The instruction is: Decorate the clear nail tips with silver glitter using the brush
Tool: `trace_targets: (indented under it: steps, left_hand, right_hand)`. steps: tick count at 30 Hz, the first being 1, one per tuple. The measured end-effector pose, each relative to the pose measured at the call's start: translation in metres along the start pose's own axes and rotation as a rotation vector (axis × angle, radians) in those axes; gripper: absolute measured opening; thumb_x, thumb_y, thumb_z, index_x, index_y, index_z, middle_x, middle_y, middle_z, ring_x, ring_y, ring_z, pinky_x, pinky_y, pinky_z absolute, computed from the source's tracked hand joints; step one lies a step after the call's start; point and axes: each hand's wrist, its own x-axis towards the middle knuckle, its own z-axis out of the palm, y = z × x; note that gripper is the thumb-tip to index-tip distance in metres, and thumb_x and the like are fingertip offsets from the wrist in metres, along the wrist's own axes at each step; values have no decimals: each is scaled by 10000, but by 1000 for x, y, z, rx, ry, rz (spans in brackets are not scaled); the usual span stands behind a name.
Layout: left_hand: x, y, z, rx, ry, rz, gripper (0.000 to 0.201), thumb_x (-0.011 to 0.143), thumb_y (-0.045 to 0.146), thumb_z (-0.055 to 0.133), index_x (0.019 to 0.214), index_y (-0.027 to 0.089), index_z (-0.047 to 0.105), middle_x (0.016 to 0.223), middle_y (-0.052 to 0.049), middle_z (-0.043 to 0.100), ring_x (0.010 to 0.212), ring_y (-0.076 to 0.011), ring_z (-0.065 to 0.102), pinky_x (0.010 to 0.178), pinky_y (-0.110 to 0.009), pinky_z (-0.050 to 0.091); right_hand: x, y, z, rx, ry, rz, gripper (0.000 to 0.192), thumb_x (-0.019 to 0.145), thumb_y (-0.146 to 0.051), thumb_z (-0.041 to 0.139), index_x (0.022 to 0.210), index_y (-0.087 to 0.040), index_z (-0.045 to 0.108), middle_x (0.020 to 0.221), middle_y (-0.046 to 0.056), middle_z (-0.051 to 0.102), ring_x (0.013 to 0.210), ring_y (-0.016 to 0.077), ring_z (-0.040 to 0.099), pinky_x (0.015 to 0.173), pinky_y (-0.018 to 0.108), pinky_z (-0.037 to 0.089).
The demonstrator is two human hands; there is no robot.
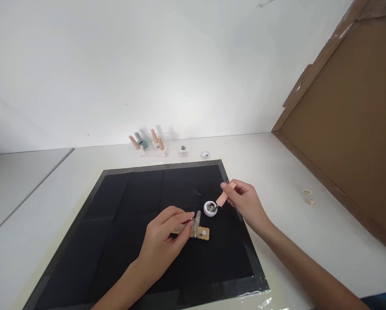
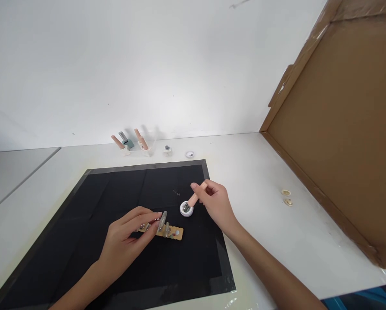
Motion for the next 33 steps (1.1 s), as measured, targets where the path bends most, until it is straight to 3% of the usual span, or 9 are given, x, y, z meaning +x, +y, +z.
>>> trace_targets:
  steps: [3,9,18,33]
  left_hand:
    - [0,-1,0,2,-11,-17,150,779,27,595,845,104,706,730,-64,646,601,-118,617,497,-181,499]
    - [0,-2,0,14,-22,-21,156,784,38,595,854,127,703,737,-53,650,607,-118,619,522,-191,508]
    - [1,-2,2,6,-26,-5,147,781,30,595,845,110,701,727,-61,650,609,-120,619,521,-195,503]
    - [1,-1,0,6,-19,-5,166,783,40,592,860,145,695,733,-49,654,609,-123,627,520,-201,517]
  right_hand:
    - [6,8,-1,-70,52,7,438,788,-489,621,502,-196,465,470,-25,550,462,110,410,479,255,349]
    - [6,17,2,-131,20,-15,436,834,-476,576,516,-199,465,595,16,689,552,140,470,573,277,388]
    - [3,16,4,-206,55,-17,433,829,-472,584,512,-189,499,600,1,681,510,117,346,526,262,332]
    - [5,10,1,-218,122,-43,440,824,-477,586,501,-193,492,579,11,672,458,107,312,463,260,301]
